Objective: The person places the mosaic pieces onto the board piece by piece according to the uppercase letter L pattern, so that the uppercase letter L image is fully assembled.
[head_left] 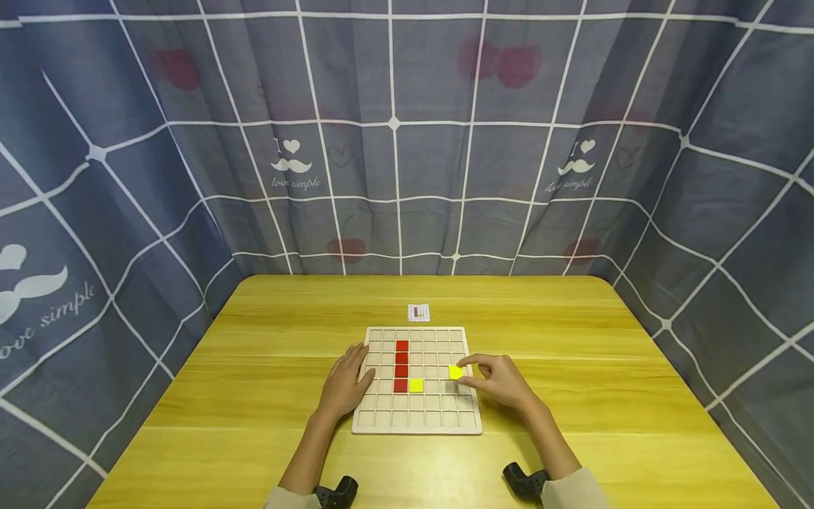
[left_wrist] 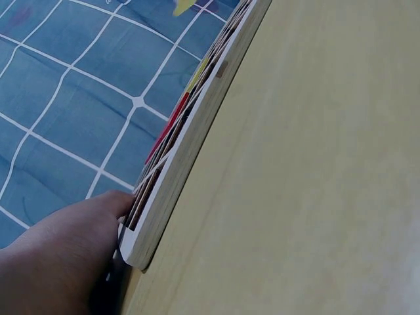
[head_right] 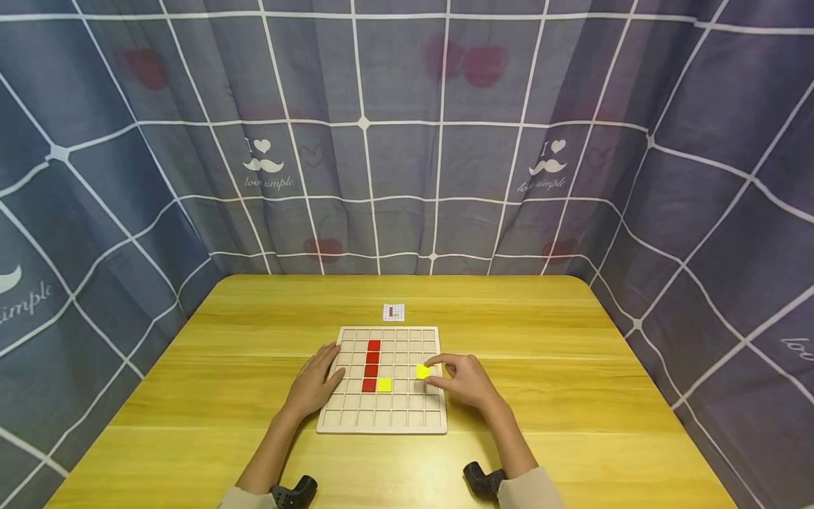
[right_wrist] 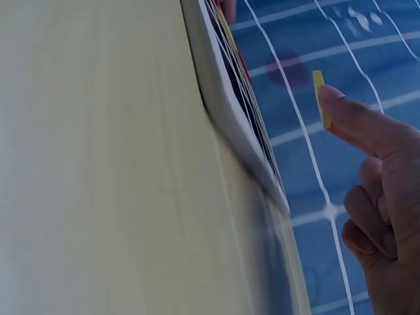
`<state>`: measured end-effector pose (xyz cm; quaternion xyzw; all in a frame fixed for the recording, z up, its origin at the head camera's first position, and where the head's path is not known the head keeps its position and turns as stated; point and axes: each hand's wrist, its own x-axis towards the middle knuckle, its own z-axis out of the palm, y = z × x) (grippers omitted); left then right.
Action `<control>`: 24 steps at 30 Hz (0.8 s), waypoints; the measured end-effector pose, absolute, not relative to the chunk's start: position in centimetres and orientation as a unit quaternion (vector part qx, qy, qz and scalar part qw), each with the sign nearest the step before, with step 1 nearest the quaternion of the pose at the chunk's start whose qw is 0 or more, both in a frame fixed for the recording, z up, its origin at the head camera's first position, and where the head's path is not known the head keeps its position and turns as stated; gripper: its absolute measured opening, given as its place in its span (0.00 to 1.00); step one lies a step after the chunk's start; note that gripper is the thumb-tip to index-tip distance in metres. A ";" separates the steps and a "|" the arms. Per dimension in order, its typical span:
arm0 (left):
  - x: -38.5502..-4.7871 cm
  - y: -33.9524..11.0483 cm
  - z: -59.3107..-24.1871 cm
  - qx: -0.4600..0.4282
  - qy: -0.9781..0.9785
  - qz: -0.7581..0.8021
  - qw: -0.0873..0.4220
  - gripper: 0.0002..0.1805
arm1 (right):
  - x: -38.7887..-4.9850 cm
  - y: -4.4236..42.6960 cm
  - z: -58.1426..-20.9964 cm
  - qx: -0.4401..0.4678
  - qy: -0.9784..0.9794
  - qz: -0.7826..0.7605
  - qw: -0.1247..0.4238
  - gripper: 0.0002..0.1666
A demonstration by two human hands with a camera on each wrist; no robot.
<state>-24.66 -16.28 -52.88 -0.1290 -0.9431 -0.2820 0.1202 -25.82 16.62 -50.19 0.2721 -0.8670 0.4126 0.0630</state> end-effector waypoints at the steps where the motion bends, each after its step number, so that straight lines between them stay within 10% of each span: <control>1: -24.6 -16.2 -52.9 -0.129 -0.943 -0.283 0.120 0.30 | -25.9 16.0 -50.2 0.276 -0.868 0.409 0.063 0.13; 24: -24.6 -16.2 -52.8 -0.124 -0.944 -0.283 0.115 0.30 | -26.1 12.3 -52.2 0.295 -0.895 0.329 0.056 0.16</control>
